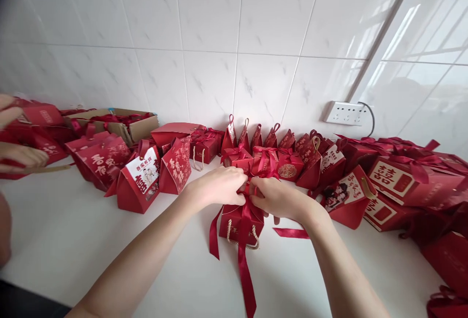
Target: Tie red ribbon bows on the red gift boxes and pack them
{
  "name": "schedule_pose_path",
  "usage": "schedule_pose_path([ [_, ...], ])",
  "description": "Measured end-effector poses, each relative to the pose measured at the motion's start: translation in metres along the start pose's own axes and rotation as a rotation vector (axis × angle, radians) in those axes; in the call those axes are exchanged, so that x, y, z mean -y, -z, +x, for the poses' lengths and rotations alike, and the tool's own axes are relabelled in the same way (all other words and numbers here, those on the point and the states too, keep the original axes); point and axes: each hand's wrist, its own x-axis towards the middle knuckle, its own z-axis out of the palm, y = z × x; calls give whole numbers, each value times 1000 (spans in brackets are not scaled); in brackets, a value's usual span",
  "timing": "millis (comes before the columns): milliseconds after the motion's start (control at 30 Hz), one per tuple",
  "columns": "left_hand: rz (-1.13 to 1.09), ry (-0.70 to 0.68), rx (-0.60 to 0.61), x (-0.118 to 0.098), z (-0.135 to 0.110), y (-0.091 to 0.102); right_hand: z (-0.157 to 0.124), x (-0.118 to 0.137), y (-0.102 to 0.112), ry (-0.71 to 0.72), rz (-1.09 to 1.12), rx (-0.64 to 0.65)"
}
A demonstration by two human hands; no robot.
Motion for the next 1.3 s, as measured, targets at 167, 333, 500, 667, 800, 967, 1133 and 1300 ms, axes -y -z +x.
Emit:
schedule_pose_path([
  [167, -110, 15, 28, 1, -1, 1, 1, 3, -2, 62, 53, -52],
  [333, -134, 25, 62, 3, -2, 1, 0, 3, -1, 82, 87, -55],
  [500, -213, 51, 50, 7, -3, 2, 0, -1, 0, 55, 22, -81],
  [667, -179, 51, -18, 6, -2, -1, 0, 1, 0, 12, -19, -76],
  [800, -206, 80, 2, 8, -2, -3, -2, 2, 2, 51, -19, -77],
  [967, -288, 66, -11, 11, -3, -1, -5, 5, 4, 67, -31, -99],
  [1133, -266, 72, -40, 10, -4, 2, -4, 3, 4, 91, -27, -121],
  [1300, -149, 122, -27, 8, -6, 3, -4, -1, 6, 86, -68, -191],
])
